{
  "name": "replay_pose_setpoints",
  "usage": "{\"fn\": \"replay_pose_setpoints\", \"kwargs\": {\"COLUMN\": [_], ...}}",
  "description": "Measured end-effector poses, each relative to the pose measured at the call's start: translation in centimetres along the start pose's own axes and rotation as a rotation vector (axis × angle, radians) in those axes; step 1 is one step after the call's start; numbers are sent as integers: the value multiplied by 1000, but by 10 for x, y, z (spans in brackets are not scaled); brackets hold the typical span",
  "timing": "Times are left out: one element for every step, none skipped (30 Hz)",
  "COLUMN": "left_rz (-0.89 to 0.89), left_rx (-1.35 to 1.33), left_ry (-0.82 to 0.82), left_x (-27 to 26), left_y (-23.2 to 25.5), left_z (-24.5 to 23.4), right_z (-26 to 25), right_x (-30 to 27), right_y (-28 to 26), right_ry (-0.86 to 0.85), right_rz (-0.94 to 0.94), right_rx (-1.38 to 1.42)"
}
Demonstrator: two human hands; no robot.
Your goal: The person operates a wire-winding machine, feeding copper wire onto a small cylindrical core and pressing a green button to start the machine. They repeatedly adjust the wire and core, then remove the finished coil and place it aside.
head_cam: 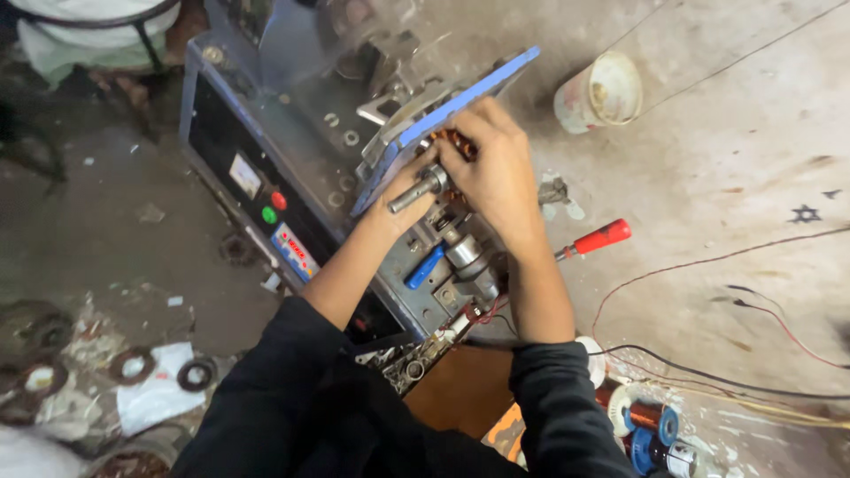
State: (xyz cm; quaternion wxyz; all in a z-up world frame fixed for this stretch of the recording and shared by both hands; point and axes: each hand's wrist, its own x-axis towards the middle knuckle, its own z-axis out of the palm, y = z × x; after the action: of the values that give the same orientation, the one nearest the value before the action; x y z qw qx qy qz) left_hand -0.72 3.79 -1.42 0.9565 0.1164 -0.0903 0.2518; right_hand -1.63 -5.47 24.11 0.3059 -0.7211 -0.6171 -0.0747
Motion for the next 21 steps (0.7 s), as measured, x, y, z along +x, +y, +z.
{"fn": "replay_pose_setpoints", "kwargs": {"left_rz": [11,25,14,3,-9,-7,-6,-9,-14,-14,-14,-66,-117,-146,-130,-103,-105,-120,-100,-100,-101], "left_rx": [-24,-45,-33,-23,-14,-46,-78,-116,-96,-76,-56,-58,-62,-70,-100,-130,-101,-76,-61,-45,-31], "left_ry": [8,3,28,45,62,26,-10,-44,-4,30,64,92,121,162,126,92,106,121,153,183,214], "left_x": [-4,-1,-2,-1,-1,-2,-3,-4,-5,-5,-6,0,5,6,9,10,12,12,13,12,13], "left_y": [-2,-1,-1,-3,-2,-2,0,-1,-2,-6,-11,-7,-8,-7,-7,-10,-11,-15,-18,-21,-21], "left_z": [-2,-3,-3,-2,-2,-3,-5,-6,-8,-7,-5,-3,1,2,4,6,8,10,10,11,11], "right_z": [1,0,-1,-3,-4,-3,-1,0,1,1,-1,0,-2,-1,-1,-2,-2,-3,-4,-4,-3], "right_x": [-2,-1,0,2,2,1,2,2,2,0,-3,2,4,6,8,7,9,7,7,6,6], "right_y": [-1,-1,-3,-4,-6,-7,-8,-7,-7,-6,-7,-8,-11,-14,-17,-20,-22,-24,-24,-24,-23], "right_ry": [-2,5,11,11,11,9,17,22,27,27,26,28,41,35,27,18,9,-3,-12,-10,-8], "right_rz": [-3,-14,-24,-27,-29,-27,-25,-17,-9,-15,-21,-49,-24,-10,3,14,25,29,31,15,-1], "right_rx": [10,13,17,10,3,-4,-10,-21,-31,-19,-8,16,9,15,20,16,11,-52,-114,-117,-119]}}
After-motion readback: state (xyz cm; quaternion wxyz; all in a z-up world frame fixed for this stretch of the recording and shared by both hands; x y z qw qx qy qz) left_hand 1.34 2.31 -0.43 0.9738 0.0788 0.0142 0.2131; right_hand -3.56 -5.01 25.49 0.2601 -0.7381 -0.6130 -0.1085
